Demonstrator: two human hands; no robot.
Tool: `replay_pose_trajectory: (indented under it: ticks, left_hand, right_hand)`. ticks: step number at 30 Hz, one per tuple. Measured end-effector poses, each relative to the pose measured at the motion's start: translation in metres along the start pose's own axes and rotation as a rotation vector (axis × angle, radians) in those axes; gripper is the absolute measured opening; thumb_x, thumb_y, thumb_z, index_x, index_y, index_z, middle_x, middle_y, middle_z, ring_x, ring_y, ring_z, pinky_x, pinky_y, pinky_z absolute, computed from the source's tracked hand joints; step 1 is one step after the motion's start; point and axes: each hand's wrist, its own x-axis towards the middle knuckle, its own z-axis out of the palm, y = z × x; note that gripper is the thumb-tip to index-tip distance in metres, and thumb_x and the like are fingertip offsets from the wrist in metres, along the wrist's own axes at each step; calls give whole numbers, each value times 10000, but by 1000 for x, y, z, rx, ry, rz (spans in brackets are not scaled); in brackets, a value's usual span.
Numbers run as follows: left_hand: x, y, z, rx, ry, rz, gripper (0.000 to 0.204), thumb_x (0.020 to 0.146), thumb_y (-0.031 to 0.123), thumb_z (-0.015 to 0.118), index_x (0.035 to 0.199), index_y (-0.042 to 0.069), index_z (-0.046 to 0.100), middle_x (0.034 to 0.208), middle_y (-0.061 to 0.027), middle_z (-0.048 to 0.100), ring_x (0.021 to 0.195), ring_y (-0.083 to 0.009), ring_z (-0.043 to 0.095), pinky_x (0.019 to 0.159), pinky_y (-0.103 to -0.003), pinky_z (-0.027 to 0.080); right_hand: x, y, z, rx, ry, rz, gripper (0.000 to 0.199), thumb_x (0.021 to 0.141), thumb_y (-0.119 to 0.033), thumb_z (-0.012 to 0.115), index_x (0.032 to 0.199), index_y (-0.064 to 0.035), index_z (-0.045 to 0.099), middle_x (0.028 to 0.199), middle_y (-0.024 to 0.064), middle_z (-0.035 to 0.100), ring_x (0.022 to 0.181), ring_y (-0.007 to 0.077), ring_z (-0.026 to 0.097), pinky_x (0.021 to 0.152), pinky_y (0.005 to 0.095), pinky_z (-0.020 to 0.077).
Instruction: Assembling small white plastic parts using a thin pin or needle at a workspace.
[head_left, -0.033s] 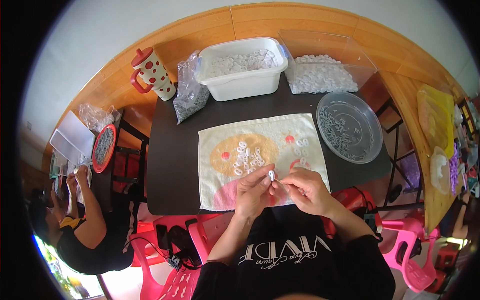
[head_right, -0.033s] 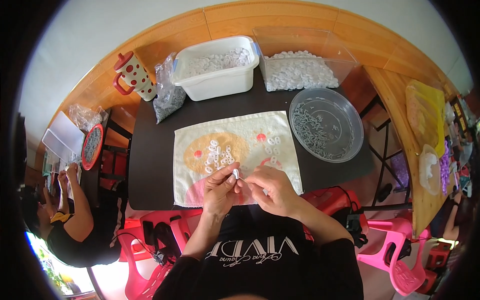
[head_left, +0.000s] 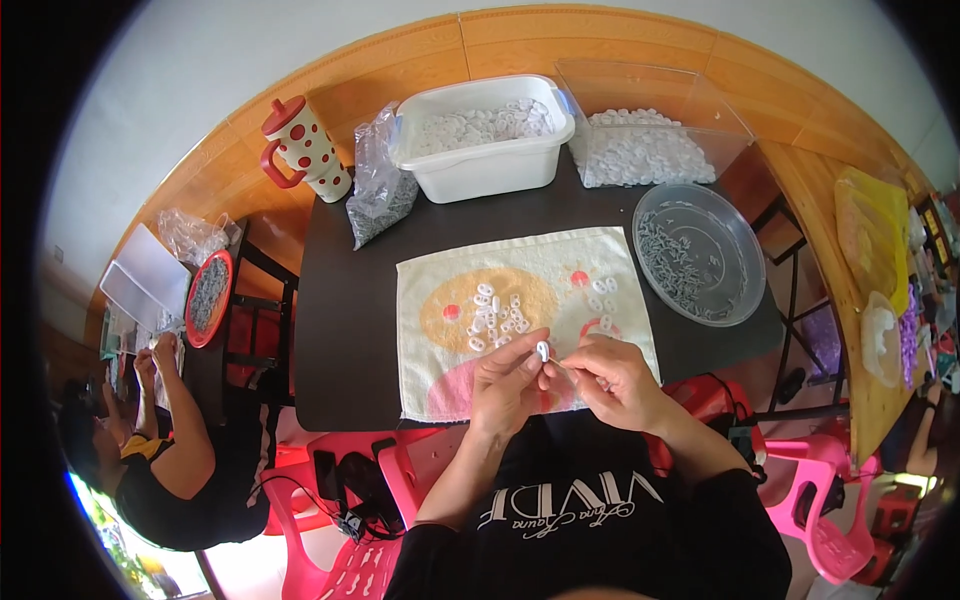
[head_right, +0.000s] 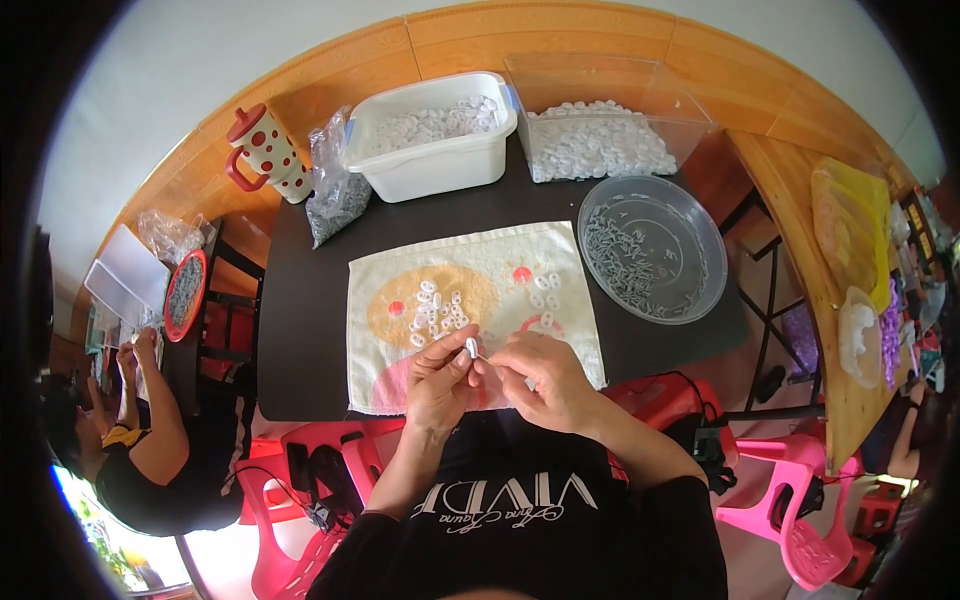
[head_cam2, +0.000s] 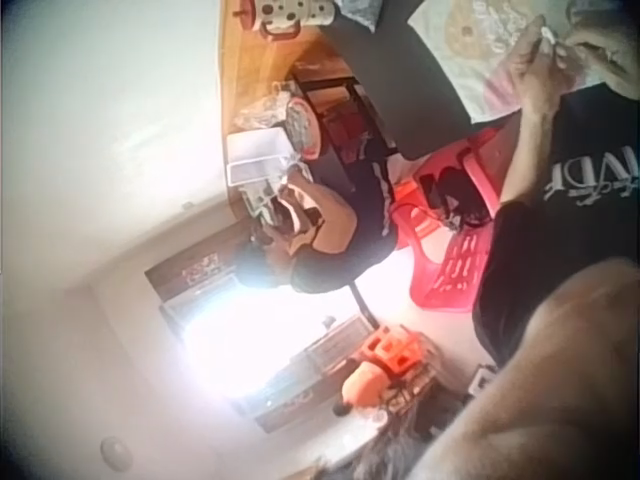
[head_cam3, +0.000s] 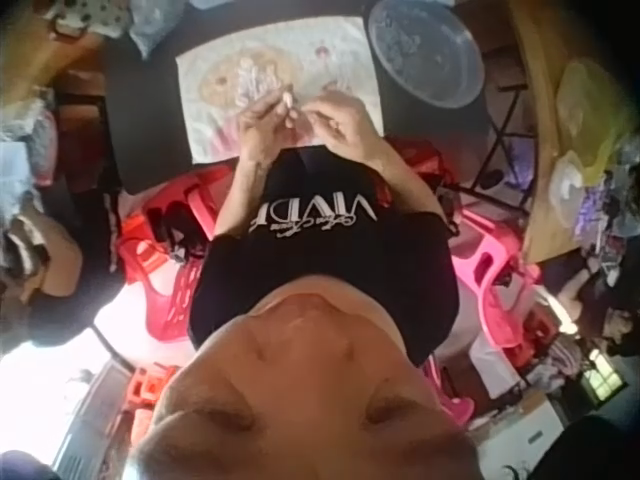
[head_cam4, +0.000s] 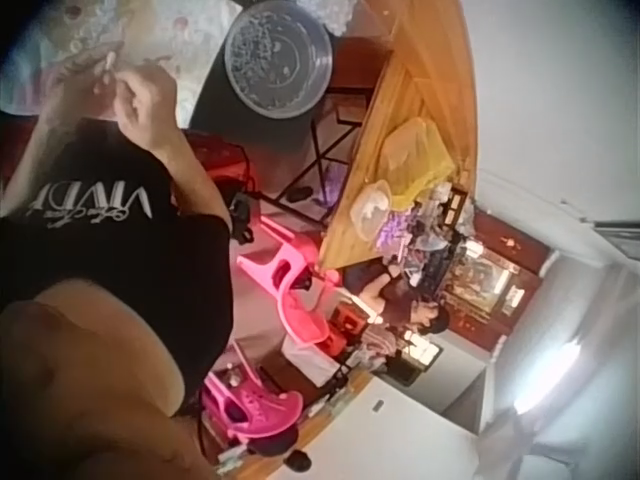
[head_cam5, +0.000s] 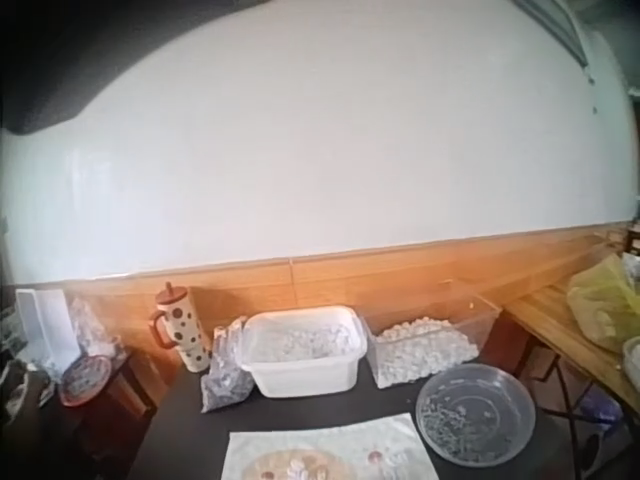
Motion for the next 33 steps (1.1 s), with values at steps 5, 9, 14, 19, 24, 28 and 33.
replay_pose_trajectory:
  ticks: [5,9,14,19,24,28,33]
  left_hand:
    - [1,-1,-2,-97,-32,21,286,935,-26,542,1211,-5,614,956,-112,660,774,-137,625,664,-226,497]
    - [2,-1,-3,-86,-38,16,281,931,-26,545,1202,-5,618,968,-113,657,777,-141,628,662,-228,497]
    - [2,-2,-4,-112,-48,32,287,928,-29,547,1204,-4,619,985,-120,652,777,-143,629,667,-227,495]
    - [1,-2,-2,-107,-39,35,291,924,-39,548,1204,-4,619,981,-120,652,777,-145,629,672,-229,497]
    - [0,-2,-2,-85,-41,43,290,921,-45,550,1198,-1,624,976,-118,651,778,-148,628,675,-230,498]
    - [-1,-2,-1,-52,-21,40,281,922,-46,550,1187,4,631,969,-117,652,767,-149,620,677,-233,500]
    - [-2,-1,0,-8,-32,51,277,918,-50,556,1175,10,638,938,-115,656,757,-144,610,678,-234,501]
  right_hand:
    - [1,-6,2,-70,30,-40,238,704,96,573,914,-5,622,726,88,564,627,243,558,556,337,436]
    - [1,-10,3,-181,36,-68,258,689,84,594,918,-30,626,725,77,557,635,264,560,552,355,443]
    - [3,-15,2,-227,19,-66,275,671,81,605,919,-35,625,706,72,531,616,265,548,536,365,440]
    - [2,-15,4,-244,33,-71,276,666,81,607,914,-38,623,706,71,530,609,266,545,526,368,440]
    - [1,-15,6,-267,52,-70,248,665,76,620,886,-35,611,707,68,535,610,268,551,526,365,438]
    - [0,-14,7,-266,59,-69,238,665,73,626,878,-31,607,701,67,537,603,265,551,526,365,437]
    - [0,-11,15,-243,113,-94,219,679,78,634,875,-15,602,692,70,538,590,257,547,519,357,431]
